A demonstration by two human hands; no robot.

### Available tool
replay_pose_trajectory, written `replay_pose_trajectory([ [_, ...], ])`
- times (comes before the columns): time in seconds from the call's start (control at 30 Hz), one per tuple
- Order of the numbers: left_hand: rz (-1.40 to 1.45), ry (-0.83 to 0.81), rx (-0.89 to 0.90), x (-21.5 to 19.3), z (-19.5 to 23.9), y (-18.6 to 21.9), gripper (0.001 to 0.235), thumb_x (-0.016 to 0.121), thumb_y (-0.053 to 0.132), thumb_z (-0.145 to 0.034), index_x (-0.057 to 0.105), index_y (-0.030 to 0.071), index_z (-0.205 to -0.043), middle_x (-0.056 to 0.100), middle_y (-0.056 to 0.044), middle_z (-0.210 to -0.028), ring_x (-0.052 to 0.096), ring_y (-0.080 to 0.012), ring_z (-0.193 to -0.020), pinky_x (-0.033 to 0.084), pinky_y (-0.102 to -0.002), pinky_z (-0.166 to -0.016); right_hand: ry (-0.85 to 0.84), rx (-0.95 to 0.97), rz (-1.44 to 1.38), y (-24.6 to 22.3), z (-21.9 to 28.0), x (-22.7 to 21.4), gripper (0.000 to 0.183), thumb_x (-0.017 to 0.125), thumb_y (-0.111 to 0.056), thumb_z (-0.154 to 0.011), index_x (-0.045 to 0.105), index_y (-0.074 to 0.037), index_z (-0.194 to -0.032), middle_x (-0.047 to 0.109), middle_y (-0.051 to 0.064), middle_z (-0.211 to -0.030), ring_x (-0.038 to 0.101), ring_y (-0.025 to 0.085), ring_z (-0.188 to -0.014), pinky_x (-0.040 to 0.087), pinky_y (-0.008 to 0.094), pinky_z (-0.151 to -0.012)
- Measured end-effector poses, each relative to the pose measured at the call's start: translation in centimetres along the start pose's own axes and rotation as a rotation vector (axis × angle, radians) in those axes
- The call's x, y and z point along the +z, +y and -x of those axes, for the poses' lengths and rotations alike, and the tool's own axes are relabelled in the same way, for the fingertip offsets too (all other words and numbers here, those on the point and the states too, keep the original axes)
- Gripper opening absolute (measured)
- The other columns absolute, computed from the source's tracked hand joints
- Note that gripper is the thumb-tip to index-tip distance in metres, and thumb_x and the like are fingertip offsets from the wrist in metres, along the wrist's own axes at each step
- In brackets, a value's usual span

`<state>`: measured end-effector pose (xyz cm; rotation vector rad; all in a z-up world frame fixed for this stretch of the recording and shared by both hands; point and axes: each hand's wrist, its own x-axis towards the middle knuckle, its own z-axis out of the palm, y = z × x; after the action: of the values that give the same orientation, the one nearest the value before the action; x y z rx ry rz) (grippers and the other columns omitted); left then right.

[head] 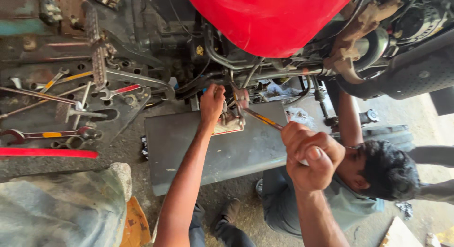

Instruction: The person works underneath a red tractor, using wrenches to tighten bolts and adjust components on the engine and chassis. They coordinate with a second person who assists with holding parts and providing tools. The task involves repetitive tightening and inspection of mechanical connections.

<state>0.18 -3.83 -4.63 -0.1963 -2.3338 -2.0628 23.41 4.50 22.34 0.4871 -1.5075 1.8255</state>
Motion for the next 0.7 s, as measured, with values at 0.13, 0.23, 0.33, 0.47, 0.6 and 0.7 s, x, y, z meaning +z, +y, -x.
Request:
replay_pose_trajectory([
  [0.13, -0.069, 0.135, 0.189, -0.5, -0.6, 0.6, 0.015, 0.061, 0.018, -0.094, 0.066, 0.006, -0.102, 0.075, -0.014, -0.09, 0.074, -0.0327, -0.084, 0.056, -0.044, -0.072, 0.045, -0.047, -0.009, 0.4, 1.6, 0.1, 0.036, 0.06, -0.023, -0.1, 0.047, -0.001, -0.075, 0.046, 0.01, -0.053, 0.034, 0.017, -0.05, 0.03, 0.038, -0.056],
  [0.23, -0.184, 0.134, 0.19, -0.3, -0.9, 1.1, 0.018, 0.06, 0.011, -0.089, 0.065, 0.006, -0.106, 0.074, -0.013, -0.094, 0.072, -0.0356, -0.087, 0.055, -0.048, -0.074, 0.064, -0.094, -0.014, 0.8, 3.2, 0.1, 0.033, 0.059, -0.022, -0.096, 0.046, -0.003, -0.073, 0.045, 0.01, -0.051, 0.032, 0.016, -0.048, 0.029, 0.037, -0.055],
  [0.33, -0.272, 0.097, 0.171, -0.7, -0.5, 1.5, 0.016, 0.061, 0.011, -0.087, 0.065, 0.008, -0.102, 0.074, -0.01, -0.095, 0.072, -0.0355, -0.088, 0.055, -0.049, -0.073, 0.089, -0.12, -0.041, 1.4, 4.1, -0.1, 0.032, 0.059, -0.022, -0.095, 0.046, -0.003, -0.072, 0.046, 0.01, -0.051, 0.032, 0.015, -0.047, 0.028, 0.037, -0.054],
  [0.47, -0.378, 0.097, 0.195, -0.3, 0.1, 1.4, 0.01, 0.062, 0.015, -0.088, 0.066, 0.011, -0.097, 0.075, -0.008, -0.097, 0.071, -0.0356, -0.089, 0.055, -0.05, -0.073, 0.093, -0.165, -0.054, 2.0, 6.1, -0.5, 0.033, 0.059, -0.023, -0.094, 0.046, -0.003, -0.071, 0.046, 0.01, -0.051, 0.032, 0.016, -0.047, 0.028, 0.037, -0.053],
  [0.6, -0.586, 0.003, 0.188, -0.1, 0.5, 0.9, 0.01, 0.063, 0.022, -0.092, 0.065, 0.011, -0.094, 0.075, -0.008, -0.093, 0.071, -0.037, -0.084, 0.054, -0.053, -0.069, 0.08, -0.215, -0.01, 2.4, 8.5, -0.9, 0.035, 0.059, -0.025, -0.093, 0.046, -0.004, -0.069, 0.045, 0.009, -0.053, 0.034, 0.018, -0.051, 0.03, 0.04, -0.057],
  [0.7, -0.704, 0.122, 0.383, -0.4, 1.9, 1.1, 0.022, 0.067, 0.029, -0.09, 0.064, 0.008, -0.096, 0.072, -0.016, -0.087, 0.07, -0.0388, -0.07, 0.056, -0.051, -0.058, 0.098, -0.194, -0.031, 2.5, 9.0, -0.9, 0.034, 0.059, -0.024, -0.094, 0.045, -0.004, -0.07, 0.044, 0.008, -0.055, 0.033, 0.017, -0.048, 0.03, 0.039, -0.055],
])
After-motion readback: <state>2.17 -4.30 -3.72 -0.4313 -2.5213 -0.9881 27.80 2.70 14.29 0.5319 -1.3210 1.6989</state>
